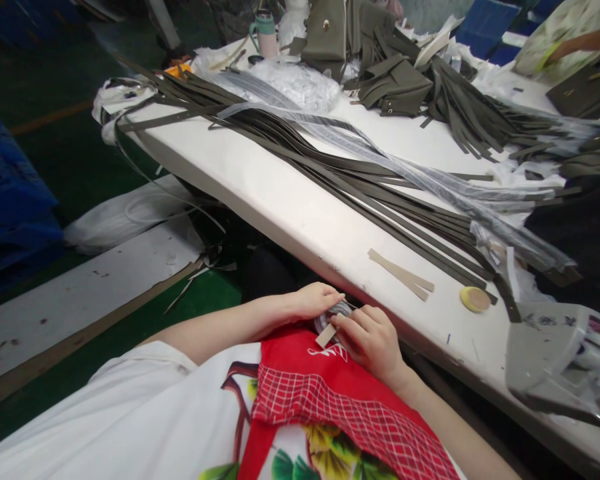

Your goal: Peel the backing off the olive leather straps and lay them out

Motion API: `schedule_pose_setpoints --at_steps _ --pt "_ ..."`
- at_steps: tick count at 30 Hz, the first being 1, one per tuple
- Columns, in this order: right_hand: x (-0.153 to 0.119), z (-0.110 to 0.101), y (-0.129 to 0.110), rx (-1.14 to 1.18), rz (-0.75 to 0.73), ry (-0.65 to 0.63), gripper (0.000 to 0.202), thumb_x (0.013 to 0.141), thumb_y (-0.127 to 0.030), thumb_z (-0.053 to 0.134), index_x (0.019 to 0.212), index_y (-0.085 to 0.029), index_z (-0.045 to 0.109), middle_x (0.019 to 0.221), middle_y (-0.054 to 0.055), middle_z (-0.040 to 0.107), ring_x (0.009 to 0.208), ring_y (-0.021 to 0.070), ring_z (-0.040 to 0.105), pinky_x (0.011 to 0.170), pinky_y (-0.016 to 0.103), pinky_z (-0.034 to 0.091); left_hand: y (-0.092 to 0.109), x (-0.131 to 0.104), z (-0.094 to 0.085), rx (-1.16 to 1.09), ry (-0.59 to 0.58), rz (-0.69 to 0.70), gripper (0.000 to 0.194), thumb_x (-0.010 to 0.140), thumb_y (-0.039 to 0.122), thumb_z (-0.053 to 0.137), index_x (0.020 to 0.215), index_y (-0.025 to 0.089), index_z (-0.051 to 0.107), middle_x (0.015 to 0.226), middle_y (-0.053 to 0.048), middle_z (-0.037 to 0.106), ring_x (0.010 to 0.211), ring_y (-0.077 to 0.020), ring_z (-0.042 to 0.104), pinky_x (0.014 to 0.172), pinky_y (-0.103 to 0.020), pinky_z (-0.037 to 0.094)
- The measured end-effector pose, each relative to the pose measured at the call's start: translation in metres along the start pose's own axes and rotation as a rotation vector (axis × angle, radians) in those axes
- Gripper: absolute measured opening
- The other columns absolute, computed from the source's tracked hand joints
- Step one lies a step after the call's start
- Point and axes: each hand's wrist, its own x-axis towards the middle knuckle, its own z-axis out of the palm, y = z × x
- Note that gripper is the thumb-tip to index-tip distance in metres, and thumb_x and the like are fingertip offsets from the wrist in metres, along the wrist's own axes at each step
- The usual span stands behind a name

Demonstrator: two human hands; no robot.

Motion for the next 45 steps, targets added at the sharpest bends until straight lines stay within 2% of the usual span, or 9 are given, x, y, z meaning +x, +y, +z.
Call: schedule_pose_setpoints --at_steps 3,10,20,26,30,37,39,42,45 --pt "-0.005 -0.007 -0.003 -0.031 -0.013 -0.003 0.016 0.093 -0.024 0.053 0.098 -0.021 0.068 0.076 0.005 0.069 0.069 0.0189 0.058 0.068 0.034 0.041 0.002 -0.001 -0.001 -0.04 0.001 -0.011 0.049 0.08 0.057 0.06 0.082 0.01 0.07 0.072 -0.005 0.068 0.063 -0.0133 0.058 0.059 -0.023 0.045" --pt "-0.017 -0.011 -0.008 0.159 0.234 -0.042 0.017 0.092 -0.025 0.056 0.076 -0.021 0.06 0.065 0.0 0.064 0.059 0.0138 0.059 0.059 0.027 0.042 0.002 -0.002 0.001 -0.258 -0.085 -0.106 0.06 0.071 0.067 0.064 0.098 0.012 0.066 0.08 -0.007 0.072 0.059 -0.0176 0.066 0.063 -0.031 0.052" --pt "-0.006 0.011 0.004 0.163 0.336 0.085 0.017 0.089 -0.026 0.062 0.074 -0.021 0.07 0.063 0.002 0.059 0.061 0.0156 0.054 0.058 0.029 0.04 0.004 -0.008 0.006 -0.223 -0.053 0.03 0.047 0.084 0.051 0.059 0.105 0.011 0.071 0.092 -0.008 0.073 0.08 -0.0173 0.064 0.079 -0.03 0.049" --pt "0.003 -0.002 0.008 0.287 0.381 0.166 0.014 0.088 -0.027 0.064 0.078 -0.022 0.071 0.069 0.003 0.065 0.067 0.017 0.058 0.064 0.031 0.046 0.023 -0.015 0.0 0.068 -0.099 0.17 0.042 0.091 0.041 0.049 0.109 0.011 0.072 0.098 -0.009 0.074 0.088 -0.0198 0.066 0.081 -0.028 0.049" --pt "0.006 -0.004 0.01 0.528 0.637 0.257 0.021 0.083 -0.037 0.071 0.07 -0.021 0.068 0.064 0.001 0.063 0.058 0.015 0.055 0.055 0.028 0.045 0.037 -0.023 0.002 0.247 -0.139 0.298 0.033 0.09 0.028 0.048 0.103 0.014 0.075 0.095 -0.006 0.075 0.088 -0.0203 0.066 0.082 -0.027 0.049" --pt "0.001 0.006 0.026 0.981 0.969 0.253 0.043 0.079 -0.059 0.066 0.07 -0.016 0.068 0.059 0.001 0.063 0.053 0.0138 0.054 0.052 0.027 0.045 0.046 -0.031 0.013 0.513 -0.085 0.481 0.028 0.093 0.029 0.05 0.093 0.014 0.073 0.088 -0.006 0.073 0.079 -0.0172 0.064 0.077 -0.024 0.047" --pt "0.003 0.007 0.031 1.144 0.982 0.186 0.05 0.082 -0.063 0.06 0.08 -0.015 0.072 0.067 0.004 0.068 0.058 0.0158 0.059 0.054 0.028 0.048 0.049 -0.028 0.013 0.554 -0.149 0.563 0.029 0.096 0.03 0.048 0.095 0.015 0.072 0.091 -0.007 0.073 0.084 -0.0172 0.064 0.081 -0.024 0.047" --pt "0.006 0.011 0.034 1.357 0.942 0.047 0.043 0.079 -0.057 0.067 0.086 -0.016 0.073 0.075 0.005 0.071 0.067 0.0174 0.064 0.06 0.028 0.051 0.052 -0.022 0.009 0.587 -0.257 0.656 0.032 0.098 0.031 0.044 0.097 0.015 0.072 0.096 -0.009 0.073 0.092 -0.0176 0.065 0.088 -0.024 0.047" --pt "0.007 0.013 0.033 1.344 0.967 0.106 0.036 0.077 -0.051 0.072 0.079 -0.015 0.072 0.074 0.004 0.071 0.066 0.0155 0.063 0.062 0.027 0.05 0.054 -0.017 0.003 0.607 -0.276 0.711 0.032 0.099 0.03 0.044 0.103 0.016 0.072 0.107 -0.01 0.071 0.102 -0.018 0.063 0.096 -0.025 0.046"
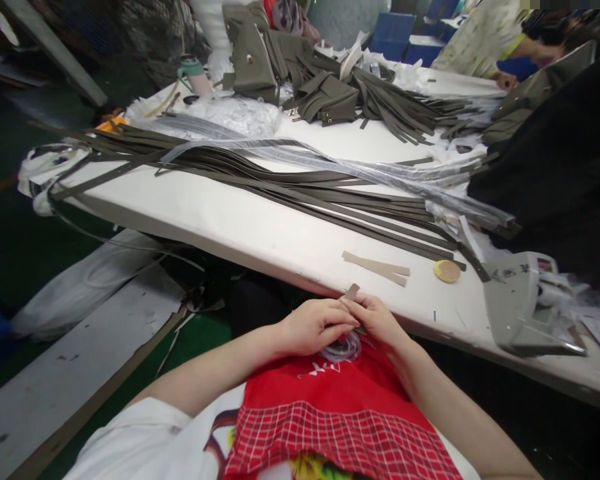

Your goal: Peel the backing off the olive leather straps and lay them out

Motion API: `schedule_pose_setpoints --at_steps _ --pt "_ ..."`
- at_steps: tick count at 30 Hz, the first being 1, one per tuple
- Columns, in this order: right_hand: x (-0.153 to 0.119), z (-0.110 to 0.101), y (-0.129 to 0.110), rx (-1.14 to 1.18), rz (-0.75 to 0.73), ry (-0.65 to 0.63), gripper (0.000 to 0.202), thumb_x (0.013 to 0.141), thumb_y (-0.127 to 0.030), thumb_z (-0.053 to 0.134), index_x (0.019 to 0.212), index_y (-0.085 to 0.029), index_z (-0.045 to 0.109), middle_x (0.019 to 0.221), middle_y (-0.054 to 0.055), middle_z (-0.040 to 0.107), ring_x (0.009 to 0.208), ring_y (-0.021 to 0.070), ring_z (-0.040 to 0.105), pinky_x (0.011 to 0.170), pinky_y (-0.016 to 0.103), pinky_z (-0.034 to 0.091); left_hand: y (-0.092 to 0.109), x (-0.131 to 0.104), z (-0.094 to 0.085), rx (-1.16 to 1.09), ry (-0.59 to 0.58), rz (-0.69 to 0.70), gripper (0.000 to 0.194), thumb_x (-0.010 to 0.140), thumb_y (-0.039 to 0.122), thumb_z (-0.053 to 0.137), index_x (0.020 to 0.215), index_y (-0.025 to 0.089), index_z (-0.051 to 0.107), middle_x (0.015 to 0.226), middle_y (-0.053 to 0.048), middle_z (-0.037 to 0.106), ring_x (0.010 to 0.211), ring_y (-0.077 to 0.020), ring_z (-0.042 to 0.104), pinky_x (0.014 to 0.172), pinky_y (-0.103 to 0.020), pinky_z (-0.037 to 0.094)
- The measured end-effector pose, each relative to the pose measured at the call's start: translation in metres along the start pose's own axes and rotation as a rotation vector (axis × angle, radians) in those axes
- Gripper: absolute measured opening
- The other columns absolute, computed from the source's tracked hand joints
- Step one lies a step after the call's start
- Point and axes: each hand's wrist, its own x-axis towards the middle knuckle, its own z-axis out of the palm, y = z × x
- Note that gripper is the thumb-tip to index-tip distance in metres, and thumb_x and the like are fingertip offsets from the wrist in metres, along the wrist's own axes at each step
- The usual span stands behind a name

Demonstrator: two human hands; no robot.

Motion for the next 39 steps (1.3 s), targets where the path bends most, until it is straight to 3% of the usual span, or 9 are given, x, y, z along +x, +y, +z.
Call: schedule_pose_setpoints --at_steps 6,10,13,16,23,29,33,36,39 --pt "-0.001 0.001 -0.002 0.017 -0.02 0.15 0.036 0.068 -0.051 0.079 0.072 -0.017 0.067 0.064 0.001 0.068 0.053 0.0135 0.056 0.054 0.026 0.046 -0.006 -0.009 0.001 0.159 0.033 -0.019 0.028 0.096 0.031 0.049 0.108 0.022 0.073 0.108 -0.008 0.058 0.103 -0.0176 0.058 0.094 -0.028 0.047" --pt "-0.006 -0.001 0.0 -0.144 -0.107 0.095 0.035 0.08 -0.051 0.068 0.073 -0.016 0.068 0.067 0.001 0.066 0.061 0.0135 0.056 0.061 0.026 0.046 -0.011 -0.014 0.011 0.19 0.151 -0.158 0.027 0.096 0.031 0.049 0.099 0.021 0.074 0.11 -0.009 0.051 0.103 -0.0179 0.057 0.089 -0.029 0.048" --pt "-0.012 -0.002 0.0 -0.38 -0.192 0.054 0.037 0.089 -0.047 0.056 0.069 -0.017 0.066 0.063 -0.001 0.06 0.061 0.0132 0.052 0.061 0.025 0.042 -0.014 -0.015 0.016 0.176 0.178 -0.188 0.029 0.097 0.031 0.047 0.092 0.018 0.073 0.109 -0.008 0.054 0.095 -0.0159 0.058 0.086 -0.028 0.047" --pt "-0.018 -0.004 -0.004 -0.505 -0.248 0.052 0.039 0.092 -0.045 0.051 0.068 -0.018 0.065 0.061 -0.001 0.058 0.059 0.0141 0.051 0.058 0.026 0.041 -0.013 -0.014 0.019 0.177 0.174 -0.196 0.032 0.099 0.032 0.043 0.088 0.018 0.07 0.092 -0.005 0.057 0.085 -0.0145 0.057 0.078 -0.025 0.047" --pt "-0.027 -0.005 -0.007 -0.539 -0.318 0.003 0.027 0.092 -0.038 0.054 0.094 -0.02 0.074 0.093 0.006 0.074 0.086 0.0208 0.068 0.08 0.031 0.051 -0.011 -0.011 0.023 0.231 0.192 -0.227 0.028 0.098 0.03 0.044 0.083 0.018 0.065 0.078 -0.002 0.058 0.074 -0.0142 0.057 0.069 -0.025 0.044" --pt "-0.028 -0.004 -0.002 -0.656 -0.395 0.054 0.027 0.093 -0.032 0.053 0.08 -0.019 0.072 0.079 0.004 0.073 0.071 0.0169 0.066 0.068 0.027 0.051 -0.014 -0.012 0.028 0.194 0.227 -0.34 0.018 0.092 0.036 0.051 0.092 0.019 0.055 0.085 -0.004 0.063 0.078 -0.0186 0.061 0.074 -0.03 0.048" --pt "-0.032 -0.003 -0.004 -0.715 -0.463 0.043 0.022 0.093 -0.029 0.054 0.085 -0.021 0.072 0.085 0.006 0.075 0.076 0.0185 0.068 0.073 0.029 0.053 -0.011 -0.013 0.024 0.157 0.187 -0.382 0.027 0.09 0.041 0.053 0.103 0.018 0.051 0.095 -0.008 0.065 0.084 -0.0215 0.064 0.076 -0.033 0.049" --pt "-0.036 -0.002 -0.007 -0.729 -0.474 0.049 0.021 0.092 -0.029 0.054 0.084 -0.02 0.071 0.084 0.007 0.074 0.075 0.0186 0.067 0.073 0.03 0.052 -0.004 -0.011 0.015 0.118 0.054 -0.369 0.026 0.096 0.042 0.043 0.102 0.019 0.053 0.094 -0.006 0.067 0.085 -0.0205 0.064 0.077 -0.031 0.048" --pt "-0.037 -0.001 -0.009 -0.637 -0.368 0.043 0.025 0.091 -0.035 0.056 0.078 -0.019 0.069 0.077 0.005 0.071 0.07 0.0177 0.063 0.07 0.029 0.05 0.003 -0.01 0.006 0.094 -0.08 -0.353 0.035 0.101 0.034 0.026 0.09 0.02 0.057 0.087 -0.002 0.067 0.079 -0.0169 0.064 0.074 -0.028 0.046"
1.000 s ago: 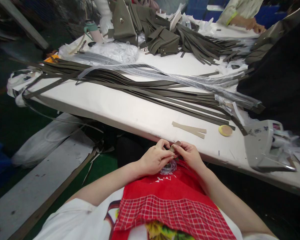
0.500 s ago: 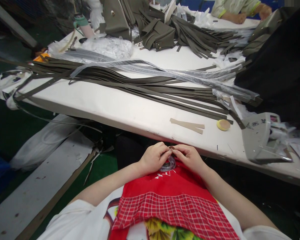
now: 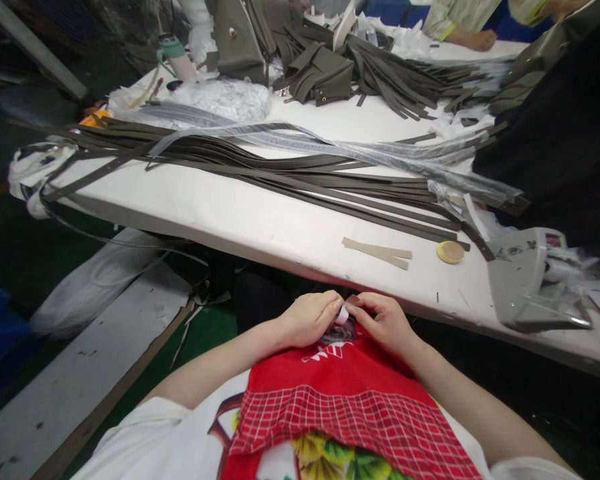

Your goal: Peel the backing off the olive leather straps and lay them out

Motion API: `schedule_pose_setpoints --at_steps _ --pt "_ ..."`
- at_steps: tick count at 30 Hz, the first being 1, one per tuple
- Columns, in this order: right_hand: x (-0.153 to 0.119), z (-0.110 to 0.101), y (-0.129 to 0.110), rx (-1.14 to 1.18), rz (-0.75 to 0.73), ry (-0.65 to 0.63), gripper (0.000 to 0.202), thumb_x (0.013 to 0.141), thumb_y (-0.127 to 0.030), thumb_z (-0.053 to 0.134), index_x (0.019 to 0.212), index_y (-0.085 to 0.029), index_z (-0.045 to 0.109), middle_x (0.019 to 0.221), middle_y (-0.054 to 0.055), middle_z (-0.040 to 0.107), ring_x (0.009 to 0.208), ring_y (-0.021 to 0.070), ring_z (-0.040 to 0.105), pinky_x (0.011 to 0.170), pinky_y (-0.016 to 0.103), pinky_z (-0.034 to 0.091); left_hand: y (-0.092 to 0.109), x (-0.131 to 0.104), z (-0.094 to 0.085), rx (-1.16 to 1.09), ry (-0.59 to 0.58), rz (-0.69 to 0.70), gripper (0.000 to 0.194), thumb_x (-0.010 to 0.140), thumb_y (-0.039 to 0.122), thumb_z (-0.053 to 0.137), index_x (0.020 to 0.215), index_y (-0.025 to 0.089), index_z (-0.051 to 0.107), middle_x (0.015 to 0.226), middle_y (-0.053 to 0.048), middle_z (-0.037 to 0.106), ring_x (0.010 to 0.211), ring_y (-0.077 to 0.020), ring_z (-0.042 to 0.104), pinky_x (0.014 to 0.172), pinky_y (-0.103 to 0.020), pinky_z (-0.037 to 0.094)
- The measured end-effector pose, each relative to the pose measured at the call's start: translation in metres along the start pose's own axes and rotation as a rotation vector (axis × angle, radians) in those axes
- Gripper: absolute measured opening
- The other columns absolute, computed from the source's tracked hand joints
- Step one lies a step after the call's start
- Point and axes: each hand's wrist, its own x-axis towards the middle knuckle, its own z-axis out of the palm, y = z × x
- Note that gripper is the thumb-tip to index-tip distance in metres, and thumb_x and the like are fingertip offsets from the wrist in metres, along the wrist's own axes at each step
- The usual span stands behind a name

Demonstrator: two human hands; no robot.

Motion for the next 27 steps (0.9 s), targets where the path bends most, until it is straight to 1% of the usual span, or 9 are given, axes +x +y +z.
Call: schedule_pose_setpoints --at_steps 3,6,9,14,16,20,22,24,27 --pt "0.001 -0.002 0.0 0.218 0.179 -0.076 0.027 0.086 -0.041 0.063 0.074 -0.017 0.067 0.072 0.003 0.068 0.068 0.0169 0.061 0.067 0.028 0.049 0.004 -0.001 -0.003 0.022 -0.026 -0.033 0.027 0.098 0.029 0.033 0.098 0.02 0.058 0.093 -0.003 0.069 0.081 -0.0171 0.064 0.072 -0.027 0.046" --pt "0.003 -0.005 0.0 0.39 0.324 -0.125 0.027 0.077 -0.042 0.072 0.075 -0.016 0.067 0.071 0.001 0.068 0.065 0.0154 0.06 0.064 0.027 0.048 0.006 -0.001 -0.001 0.025 -0.024 -0.045 0.022 0.094 0.028 0.041 0.107 0.02 0.057 0.103 -0.005 0.069 0.089 -0.0194 0.065 0.078 -0.029 0.047" --pt "0.004 -0.008 0.003 0.436 0.376 -0.168 0.027 0.073 -0.04 0.076 0.076 -0.015 0.069 0.072 0.002 0.069 0.062 0.0141 0.06 0.064 0.027 0.048 0.009 0.0 0.001 0.034 -0.048 -0.034 0.022 0.091 0.026 0.044 0.108 0.02 0.057 0.105 -0.006 0.069 0.092 -0.0213 0.065 0.08 -0.031 0.048" --pt "0.007 -0.011 0.006 0.415 0.388 -0.244 0.024 0.073 -0.037 0.075 0.076 -0.016 0.065 0.073 0.003 0.072 0.064 0.0158 0.063 0.064 0.028 0.05 0.012 0.0 0.003 0.028 -0.04 -0.037 0.029 0.086 0.028 0.05 0.113 0.02 0.057 0.106 -0.007 0.07 0.092 -0.0232 0.066 0.08 -0.032 0.049" --pt "0.007 -0.011 0.004 0.287 0.323 -0.231 0.019 0.076 -0.035 0.072 0.074 -0.017 0.063 0.071 0.002 0.071 0.063 0.0158 0.062 0.063 0.028 0.05 0.011 0.001 0.002 0.026 -0.041 -0.047 0.032 0.084 0.028 0.052 0.115 0.02 0.058 0.107 -0.008 0.07 0.093 -0.0241 0.066 0.082 -0.033 0.049" --pt "0.004 -0.007 -0.005 -0.117 0.041 -0.104 0.009 0.082 -0.021 0.063 0.073 -0.02 0.064 0.073 0.001 0.069 0.066 0.0153 0.062 0.064 0.027 0.048 0.008 0.004 0.0 -0.064 -0.107 -0.099 0.028 0.08 0.025 0.053 0.106 0.019 0.063 0.099 -0.009 0.072 0.089 -0.0245 0.068 0.08 -0.035 0.051" --pt "0.002 -0.006 -0.008 -0.262 -0.049 -0.08 0.009 0.08 -0.015 0.061 0.075 -0.021 0.065 0.076 0.001 0.069 0.068 0.0157 0.063 0.064 0.027 0.047 0.005 0.007 0.001 -0.278 -0.173 -0.181 0.025 0.078 0.023 0.053 0.101 0.018 0.063 0.086 -0.006 0.071 0.072 -0.0197 0.067 0.066 -0.03 0.052" --pt "0.001 -0.006 -0.011 -0.381 -0.128 -0.099 0.012 0.08 -0.012 0.06 0.078 -0.022 0.066 0.077 0.002 0.07 0.069 0.0161 0.064 0.063 0.026 0.047 0.001 0.01 0.004 -0.575 -0.22 -0.285 0.023 0.078 0.025 0.053 0.097 0.016 0.061 0.074 -0.003 0.068 0.054 -0.0137 0.061 0.05 -0.023 0.045" --pt "0.002 -0.008 -0.014 -0.512 -0.298 -0.137 0.015 0.085 -0.013 0.055 0.087 -0.022 0.067 0.09 0.006 0.073 0.079 0.0182 0.067 0.072 0.028 0.05 -0.006 0.015 0.006 -0.918 -0.204 -0.371 0.021 0.073 0.026 0.057 0.089 0.013 0.063 0.067 -0.002 0.065 0.043 -0.0081 0.052 0.042 -0.018 0.036"
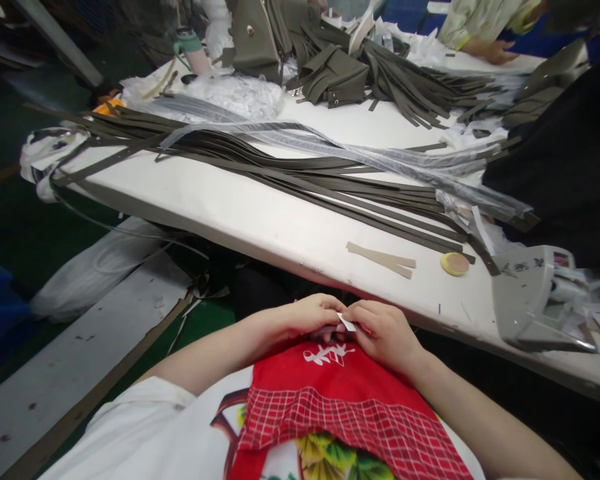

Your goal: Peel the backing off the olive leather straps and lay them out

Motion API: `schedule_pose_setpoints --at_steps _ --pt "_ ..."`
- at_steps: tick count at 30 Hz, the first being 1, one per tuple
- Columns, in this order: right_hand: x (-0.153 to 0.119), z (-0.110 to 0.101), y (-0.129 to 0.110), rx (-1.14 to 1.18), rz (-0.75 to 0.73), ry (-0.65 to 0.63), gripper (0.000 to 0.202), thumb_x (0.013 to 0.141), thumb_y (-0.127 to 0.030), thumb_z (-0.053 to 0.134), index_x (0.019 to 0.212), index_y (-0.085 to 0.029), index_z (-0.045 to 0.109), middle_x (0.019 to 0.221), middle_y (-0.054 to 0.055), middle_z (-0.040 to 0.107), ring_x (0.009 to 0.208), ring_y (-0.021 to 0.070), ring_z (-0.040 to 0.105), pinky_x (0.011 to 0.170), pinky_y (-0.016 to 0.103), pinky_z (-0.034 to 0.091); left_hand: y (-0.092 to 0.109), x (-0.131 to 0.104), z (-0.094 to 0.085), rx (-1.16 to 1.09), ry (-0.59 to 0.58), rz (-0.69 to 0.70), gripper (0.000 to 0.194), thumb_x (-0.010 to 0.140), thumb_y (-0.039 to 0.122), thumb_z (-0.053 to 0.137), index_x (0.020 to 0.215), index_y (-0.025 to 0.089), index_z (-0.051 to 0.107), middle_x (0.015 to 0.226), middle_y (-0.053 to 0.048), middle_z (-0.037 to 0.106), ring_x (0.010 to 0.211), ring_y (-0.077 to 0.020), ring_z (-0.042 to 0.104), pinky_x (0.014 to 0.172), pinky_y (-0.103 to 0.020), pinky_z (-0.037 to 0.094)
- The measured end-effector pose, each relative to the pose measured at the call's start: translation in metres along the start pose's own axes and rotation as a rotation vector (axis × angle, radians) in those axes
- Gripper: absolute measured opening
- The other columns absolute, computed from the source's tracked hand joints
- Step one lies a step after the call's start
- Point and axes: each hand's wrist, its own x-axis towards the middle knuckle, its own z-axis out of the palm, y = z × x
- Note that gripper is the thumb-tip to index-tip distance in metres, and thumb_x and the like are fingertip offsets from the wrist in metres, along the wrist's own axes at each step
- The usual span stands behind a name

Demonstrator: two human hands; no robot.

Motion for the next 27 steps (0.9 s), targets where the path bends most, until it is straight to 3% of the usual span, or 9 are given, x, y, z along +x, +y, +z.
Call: schedule_pose_setpoints --at_steps 4,7,13,17,20,23,25,27 --pt "0.003 -0.004 0.002 -0.118 -0.137 0.024 0.019 0.09 -0.015 0.051 0.099 -0.018 0.067 0.101 0.01 0.073 0.092 0.0218 0.067 0.084 0.035 0.053 0.002 0.009 -0.007 -0.216 0.044 0.028 0.024 0.065 0.019 0.057 0.084 0.01 0.069 0.064 -0.005 0.066 0.043 -0.0075 0.051 0.043 -0.018 0.036" --pt "0.003 -0.005 0.005 -0.205 -0.174 0.063 0.023 0.09 -0.014 0.051 0.107 -0.015 0.067 0.106 0.011 0.073 0.096 0.0239 0.066 0.088 0.037 0.054 0.005 0.016 -0.009 -0.29 0.078 0.048 0.025 0.069 0.023 0.058 0.084 0.008 0.071 0.064 -0.007 0.068 0.041 -0.0084 0.05 0.041 -0.02 0.035" --pt "0.001 -0.008 0.004 -0.247 -0.12 0.176 0.03 0.091 -0.014 0.051 0.115 -0.021 0.068 0.112 0.01 0.072 0.099 0.0235 0.068 0.09 0.037 0.055 0.01 0.029 -0.005 -0.369 0.075 0.115 0.036 0.068 0.038 0.078 0.088 0.009 0.071 0.058 0.0 0.062 0.039 -0.0051 0.046 0.041 -0.017 0.032" --pt "-0.016 -0.034 0.01 -0.196 -0.079 0.308 0.03 0.089 -0.015 0.058 0.116 -0.025 0.067 0.111 0.006 0.073 0.104 0.0229 0.066 0.094 0.038 0.053 0.02 0.028 -0.006 -0.382 0.142 0.165 0.045 0.063 0.038 0.084 0.097 0.01 0.072 0.059 -0.001 0.065 0.04 -0.0042 0.044 0.043 -0.017 0.031" --pt "-0.052 -0.071 0.042 -0.339 0.171 0.587 0.026 0.089 -0.02 0.06 0.113 -0.024 0.068 0.106 0.009 0.073 0.101 0.0258 0.066 0.094 0.042 0.05 0.029 0.023 -0.008 -0.339 0.212 0.176 0.05 0.061 0.04 0.085 0.099 0.009 0.073 0.057 -0.002 0.065 0.04 -0.004 0.042 0.044 -0.017 0.029" --pt "-0.109 -0.112 0.09 -0.494 0.596 0.889 0.024 0.089 -0.033 0.056 0.102 -0.02 0.071 0.099 0.013 0.073 0.094 0.0296 0.066 0.089 0.045 0.049 0.034 0.02 -0.01 -0.273 0.272 0.128 0.056 0.058 0.043 0.087 0.101 0.01 0.073 0.053 -0.001 0.062 0.041 -0.0041 0.039 0.044 -0.017 0.028" --pt "-0.15 -0.134 0.119 -0.44 0.889 1.004 0.032 0.088 -0.043 0.054 0.095 -0.018 0.073 0.094 0.015 0.072 0.091 0.0312 0.065 0.085 0.045 0.048 0.036 0.02 -0.01 -0.23 0.314 0.105 0.056 0.058 0.044 0.086 0.102 0.011 0.074 0.052 0.0 0.061 0.042 -0.0047 0.039 0.044 -0.016 0.028" --pt "-0.184 -0.145 0.14 -0.306 1.054 1.04 0.04 0.086 -0.05 0.052 0.083 -0.017 0.074 0.085 0.016 0.072 0.085 0.0301 0.065 0.079 0.043 0.048 0.038 0.021 -0.007 -0.2 0.359 0.095 0.056 0.057 0.046 0.086 0.101 0.012 0.074 0.046 0.002 0.055 0.042 -0.0056 0.038 0.043 -0.016 0.028"
